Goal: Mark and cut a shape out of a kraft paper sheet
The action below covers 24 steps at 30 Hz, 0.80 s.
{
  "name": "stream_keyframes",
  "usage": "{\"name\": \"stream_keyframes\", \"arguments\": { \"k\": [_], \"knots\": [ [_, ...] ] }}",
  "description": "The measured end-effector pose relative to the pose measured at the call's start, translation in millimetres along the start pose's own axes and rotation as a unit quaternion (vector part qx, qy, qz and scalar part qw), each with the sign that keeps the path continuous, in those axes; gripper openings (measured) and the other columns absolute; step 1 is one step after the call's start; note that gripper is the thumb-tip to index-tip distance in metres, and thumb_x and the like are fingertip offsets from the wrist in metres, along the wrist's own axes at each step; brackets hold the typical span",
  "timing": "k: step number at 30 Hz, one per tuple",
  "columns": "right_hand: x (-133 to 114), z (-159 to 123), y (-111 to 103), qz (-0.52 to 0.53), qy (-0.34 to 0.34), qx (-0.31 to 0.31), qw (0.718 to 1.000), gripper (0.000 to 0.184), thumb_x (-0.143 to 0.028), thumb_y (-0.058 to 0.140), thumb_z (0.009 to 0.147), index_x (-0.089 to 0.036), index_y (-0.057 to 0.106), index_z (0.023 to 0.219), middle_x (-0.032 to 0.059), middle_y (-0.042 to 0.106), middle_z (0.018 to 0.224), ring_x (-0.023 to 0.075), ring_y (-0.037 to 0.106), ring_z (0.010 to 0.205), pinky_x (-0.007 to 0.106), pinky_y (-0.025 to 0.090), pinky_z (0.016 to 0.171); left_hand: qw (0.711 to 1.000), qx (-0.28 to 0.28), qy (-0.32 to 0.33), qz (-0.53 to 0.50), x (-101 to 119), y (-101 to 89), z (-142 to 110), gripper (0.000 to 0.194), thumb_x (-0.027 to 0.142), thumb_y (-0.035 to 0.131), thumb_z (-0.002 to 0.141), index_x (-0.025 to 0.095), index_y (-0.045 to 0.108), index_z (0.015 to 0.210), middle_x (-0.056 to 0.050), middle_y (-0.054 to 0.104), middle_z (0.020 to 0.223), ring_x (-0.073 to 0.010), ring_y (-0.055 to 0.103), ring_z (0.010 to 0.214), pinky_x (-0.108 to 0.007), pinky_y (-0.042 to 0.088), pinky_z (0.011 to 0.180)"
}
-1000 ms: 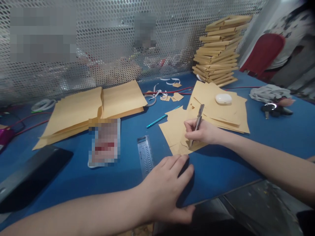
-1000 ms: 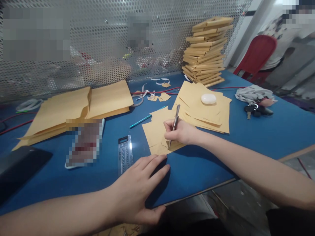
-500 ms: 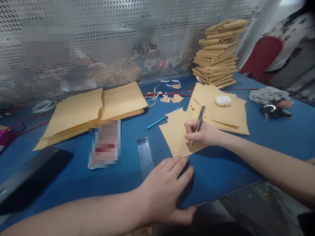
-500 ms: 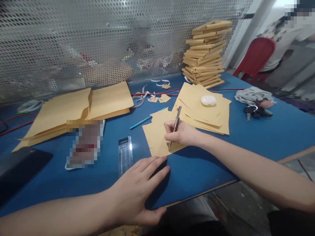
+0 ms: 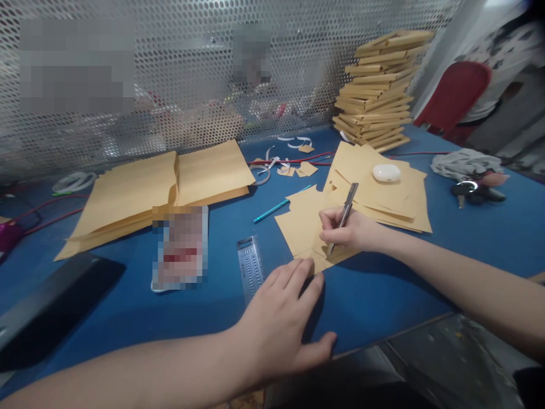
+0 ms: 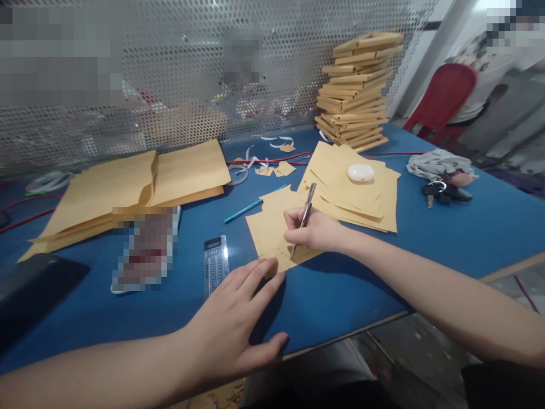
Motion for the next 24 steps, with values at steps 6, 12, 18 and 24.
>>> {"name": "stream_keyframes", "arguments": {
  "k": [6, 12, 18, 24],
  "knots": [
    [0.6, -0.4, -0.4, 0.008, -0.001, 0.002, 1.000, 0.022, -0.013, 0.058, 0.066, -0.020, 0.040, 0.055, -0.0094, 0.043, 0.044, 0.0063, 0.038, 0.042, 0.021, 0.026, 0.043, 1.000, -0.001, -0.007, -0.002, -0.7, 0.1, 0.3, 0.066, 0.050, 0.055, 0.080, 0.009, 0.048, 0.132, -0.022, 0.040, 0.141, -0.0373, 0.039, 0.129, -0.051, 0.037, 0.103],
    [1.1, -1.1, -0.2, 0.004, 0.010, 0.000, 1.000, 0.022, -0.015, 0.059, 0.067, -0.020, 0.040, 0.056, -0.0092, 0.045, 0.043, 0.0064, 0.039, 0.040, 0.021, 0.027, 0.042, 1.000, 0.001, -0.002, -0.015, -1.5, -0.3, 1.3, 0.065, 0.049, 0.056, 0.080, 0.009, 0.049, 0.131, -0.023, 0.040, 0.140, -0.0377, 0.039, 0.129, -0.051, 0.038, 0.103],
    [-1.6, -1.3, 1.5, 0.012, 0.013, -0.007, 1.000, 0.023, -0.017, 0.060, 0.069, -0.020, 0.041, 0.056, -0.0081, 0.047, 0.043, 0.0065, 0.041, 0.041, 0.021, 0.030, 0.043, 1.000, 0.002, 0.001, -0.015, -0.7, -1.3, 1.2, 0.064, 0.048, 0.056, 0.081, 0.010, 0.047, 0.131, -0.023, 0.039, 0.141, -0.0372, 0.039, 0.129, -0.051, 0.039, 0.102],
    [-3.5, -1.3, 2.5, 0.014, 0.016, -0.010, 1.000, 0.025, -0.019, 0.063, 0.068, -0.020, 0.041, 0.055, -0.0079, 0.048, 0.043, 0.0069, 0.042, 0.041, 0.021, 0.031, 0.043, 1.000, -0.003, 0.003, -0.011, -0.5, -0.9, 1.1, 0.063, 0.046, 0.055, 0.081, 0.010, 0.045, 0.132, -0.024, 0.034, 0.144, -0.0394, 0.036, 0.131, -0.055, 0.038, 0.100]
  ]
}}
Point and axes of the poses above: each hand's wrist, its own z-axis towards the middle knuckle, its own y-axis out of the palm, x = y × z, the point moved 7 cm from there along z, towards the middle knuckle
